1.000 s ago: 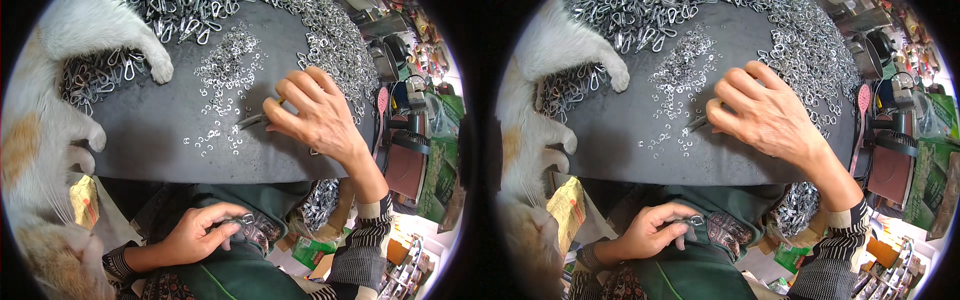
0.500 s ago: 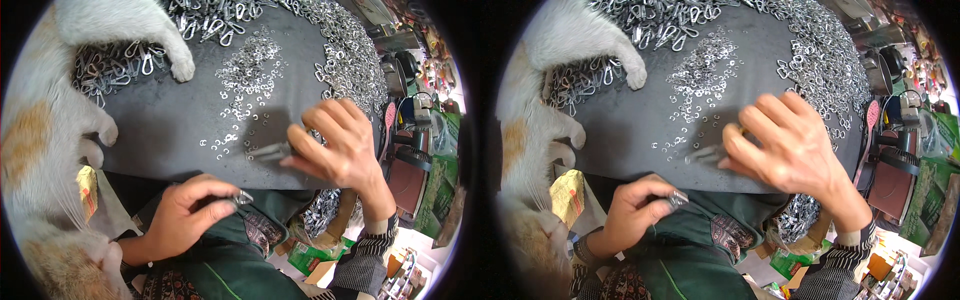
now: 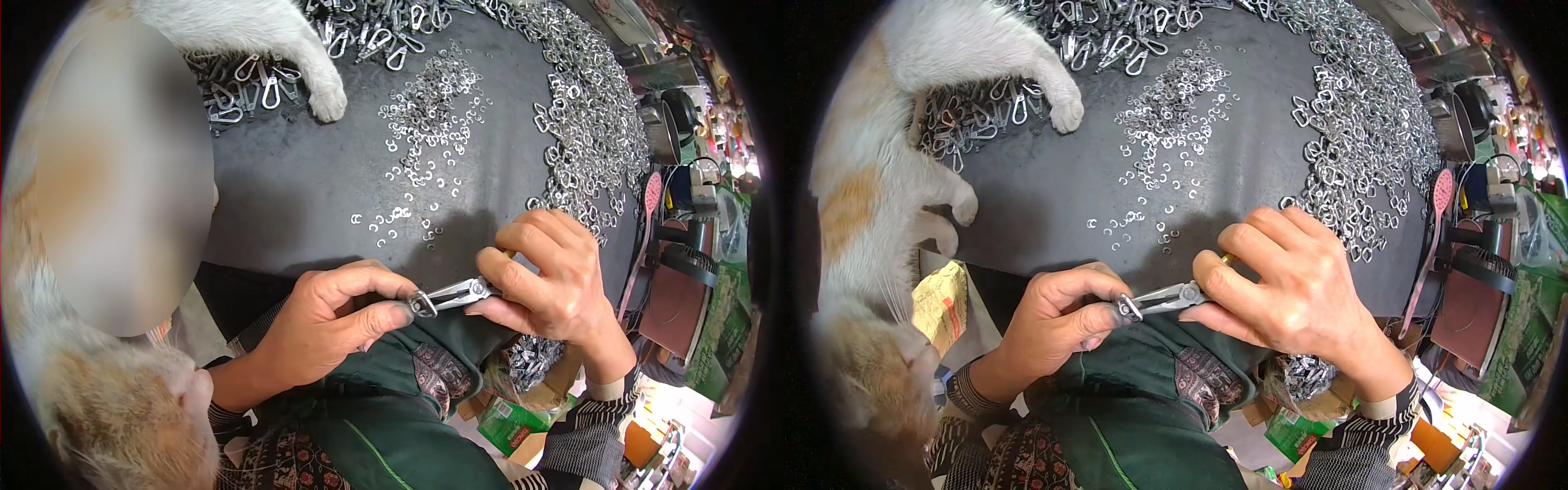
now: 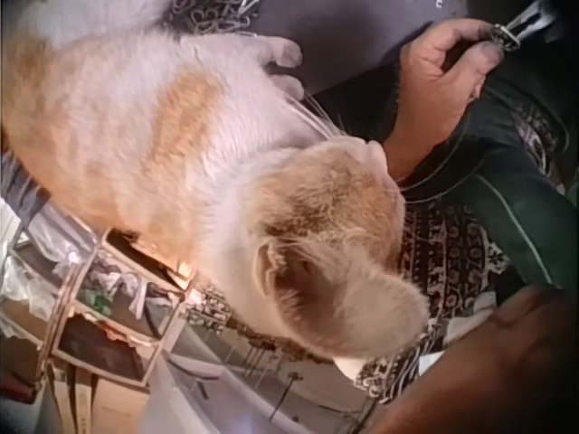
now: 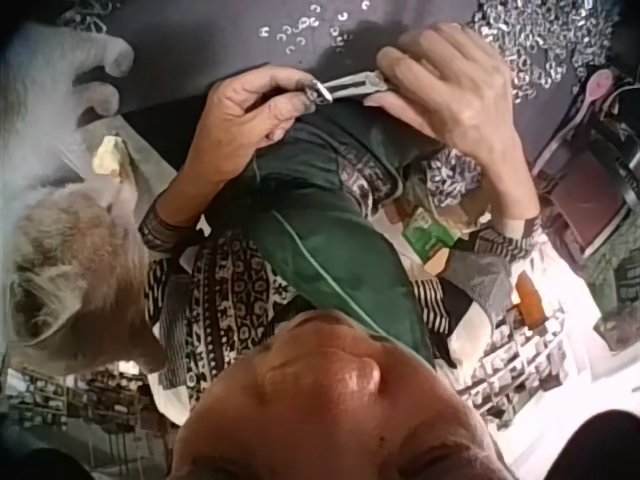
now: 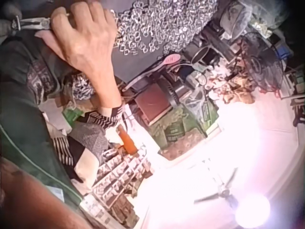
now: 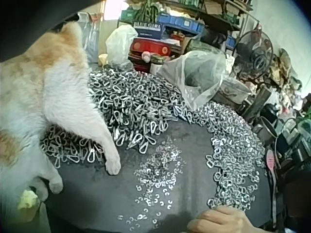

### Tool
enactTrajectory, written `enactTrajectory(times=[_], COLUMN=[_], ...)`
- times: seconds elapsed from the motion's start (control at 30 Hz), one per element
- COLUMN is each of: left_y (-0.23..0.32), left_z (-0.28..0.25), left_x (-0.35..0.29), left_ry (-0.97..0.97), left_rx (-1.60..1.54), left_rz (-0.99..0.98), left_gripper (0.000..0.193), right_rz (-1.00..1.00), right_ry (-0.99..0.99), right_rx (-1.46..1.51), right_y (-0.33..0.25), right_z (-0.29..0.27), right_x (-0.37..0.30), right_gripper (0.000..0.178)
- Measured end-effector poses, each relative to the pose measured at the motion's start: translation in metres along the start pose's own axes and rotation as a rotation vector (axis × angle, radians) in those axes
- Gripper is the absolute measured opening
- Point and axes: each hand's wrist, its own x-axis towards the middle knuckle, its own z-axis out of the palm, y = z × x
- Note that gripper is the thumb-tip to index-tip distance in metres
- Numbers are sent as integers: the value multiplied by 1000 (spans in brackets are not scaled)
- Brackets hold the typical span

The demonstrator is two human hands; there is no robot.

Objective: The person assembles metal clasps by attaching small metal rings to clasp components using pliers.

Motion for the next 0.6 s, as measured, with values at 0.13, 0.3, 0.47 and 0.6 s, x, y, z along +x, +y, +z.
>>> enactTrajectory(times=[0.13, 0.3, 0.47, 0.6], left_y=[-5, 7, 33, 57], left_z=[2, 3, -11, -64], left_x=[-3, -15, -14, 55], left_ry=[-3, -2, 397, 933], left_rx=[28, 214, 1054, 1681], left_rz=[93, 192, 485, 533], left_gripper=[11, 14, 31, 52], right_rz=[-44, -19, 108, 295], right_ry=[35, 46, 9, -102], right_rx=[-15, -115, -19, -58], right_y=[-1, -17, -39, -58], right_z=[3, -4, 8, 29], right_x=[8, -2, -21, -38], right_gripper=[35, 34, 33, 33])
